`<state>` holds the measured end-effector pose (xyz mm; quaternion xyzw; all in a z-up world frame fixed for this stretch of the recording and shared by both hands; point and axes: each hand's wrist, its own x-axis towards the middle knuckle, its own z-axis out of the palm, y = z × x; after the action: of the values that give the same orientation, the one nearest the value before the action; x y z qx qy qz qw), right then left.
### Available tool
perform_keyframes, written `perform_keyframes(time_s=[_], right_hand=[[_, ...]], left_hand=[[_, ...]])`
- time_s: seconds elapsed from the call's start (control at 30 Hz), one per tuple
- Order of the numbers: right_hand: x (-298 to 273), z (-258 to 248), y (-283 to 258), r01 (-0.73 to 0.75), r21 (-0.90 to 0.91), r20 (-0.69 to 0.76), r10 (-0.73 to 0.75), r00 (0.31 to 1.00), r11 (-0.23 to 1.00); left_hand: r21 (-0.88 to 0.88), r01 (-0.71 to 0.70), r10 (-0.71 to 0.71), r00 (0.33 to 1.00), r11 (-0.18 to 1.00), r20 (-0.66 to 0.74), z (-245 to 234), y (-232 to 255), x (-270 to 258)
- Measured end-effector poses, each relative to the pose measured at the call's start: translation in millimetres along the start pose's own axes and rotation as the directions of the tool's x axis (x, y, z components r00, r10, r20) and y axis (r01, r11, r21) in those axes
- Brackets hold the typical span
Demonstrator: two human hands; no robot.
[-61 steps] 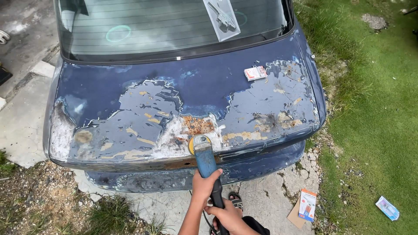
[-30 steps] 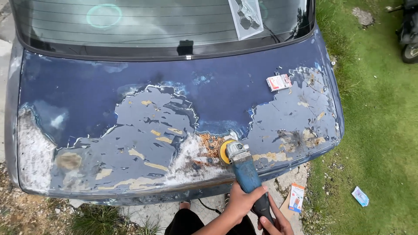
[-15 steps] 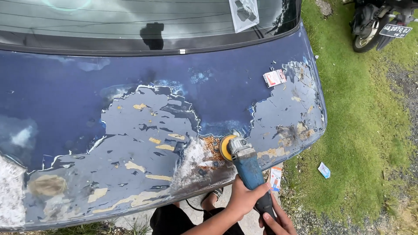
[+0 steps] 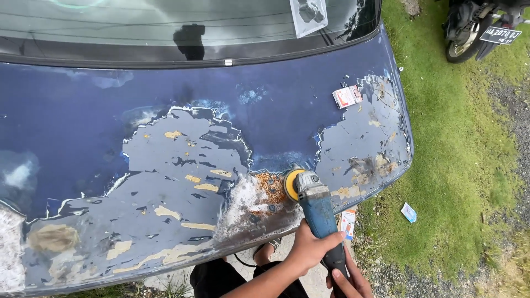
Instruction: The person uses an angle grinder with a wire brush attachment to sand the hood of a blue car, removing rust and old paint. The person moves the tool across the surface, focusing on the central and lower areas of the hood.
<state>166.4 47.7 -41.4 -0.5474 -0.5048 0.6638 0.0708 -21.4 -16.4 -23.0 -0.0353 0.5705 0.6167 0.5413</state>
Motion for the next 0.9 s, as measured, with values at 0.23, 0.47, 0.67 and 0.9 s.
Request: perform_keyframes(time_s=[0.23, 0.47, 0.67, 0.9], right_hand=[[-10, 26, -15, -0.038, 0.055, 0.011, 0.037, 0.999, 0.998], [-13, 23, -6, -0.022, 0.063, -0.028, 0.024, 0.999, 0.998], [9, 3, 28, 0.031, 0.082, 0.116, -0.041, 0.992, 0.996], [22, -11, 45, 0.047, 0.012, 0.100, -0.048, 0.994, 0.999]], left_hand=[[0.016, 0.045, -0.045, 0.999, 0.999, 0.003, -10, 9, -1], [0.042, 0.018, -0.019, 0.999, 0.999, 0.031, -11, 1, -1], [0.030, -0.058, 0.059, 0.998, 0.998, -0.027, -14, -6, 0], [0.063, -0.053, 0.051, 0.998, 0.997, 0.033, -14, -7, 0]])
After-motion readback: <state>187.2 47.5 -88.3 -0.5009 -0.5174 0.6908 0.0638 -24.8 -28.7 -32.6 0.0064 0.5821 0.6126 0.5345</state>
